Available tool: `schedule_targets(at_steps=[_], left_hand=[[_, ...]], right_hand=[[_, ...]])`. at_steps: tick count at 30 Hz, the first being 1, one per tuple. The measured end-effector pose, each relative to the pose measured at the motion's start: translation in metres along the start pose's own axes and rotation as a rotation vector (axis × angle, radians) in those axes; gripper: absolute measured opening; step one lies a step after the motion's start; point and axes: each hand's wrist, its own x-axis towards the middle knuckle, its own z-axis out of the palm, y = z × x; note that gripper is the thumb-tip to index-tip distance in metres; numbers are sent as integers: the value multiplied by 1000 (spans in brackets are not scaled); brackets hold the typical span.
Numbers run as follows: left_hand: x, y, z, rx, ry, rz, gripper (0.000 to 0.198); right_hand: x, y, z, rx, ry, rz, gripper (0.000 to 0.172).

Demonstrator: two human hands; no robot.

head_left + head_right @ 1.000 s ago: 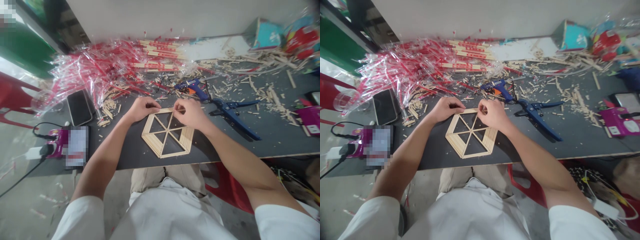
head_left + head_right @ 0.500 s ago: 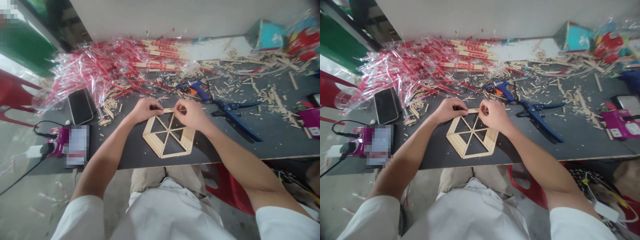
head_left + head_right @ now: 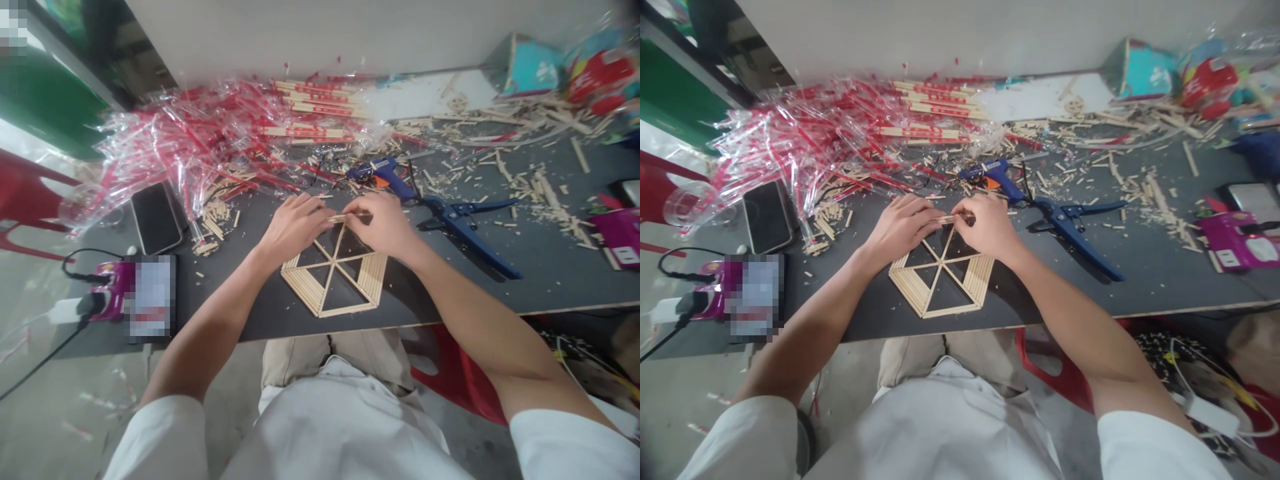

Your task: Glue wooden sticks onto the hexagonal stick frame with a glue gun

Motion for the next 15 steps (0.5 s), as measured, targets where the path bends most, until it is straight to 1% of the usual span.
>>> schedule_targets(at_steps=[3,6,8,10,13,15], left_hand=[[0,8,-4,81,-16,7,39],[-1,15,-5,105,-55,-46,37],[-1,19,-4,113,-96,-85,34],[-1,21,-4,124,-123,-96,32],[-1,21,-2,124,-124,-90,30],[-1,20,-2,119,-111,-87,29]], right_hand=[[-1,-2,-3,8,42,-63,19],[-1,-4,-6,30,56,-97,20],[-1,-4,-8,46,44,-117,20],[0,-4,-9,73,9,-137,21],[0,-4,-10,118,-43,-144,23],[0,-6,-10,128,-48,-139,24]])
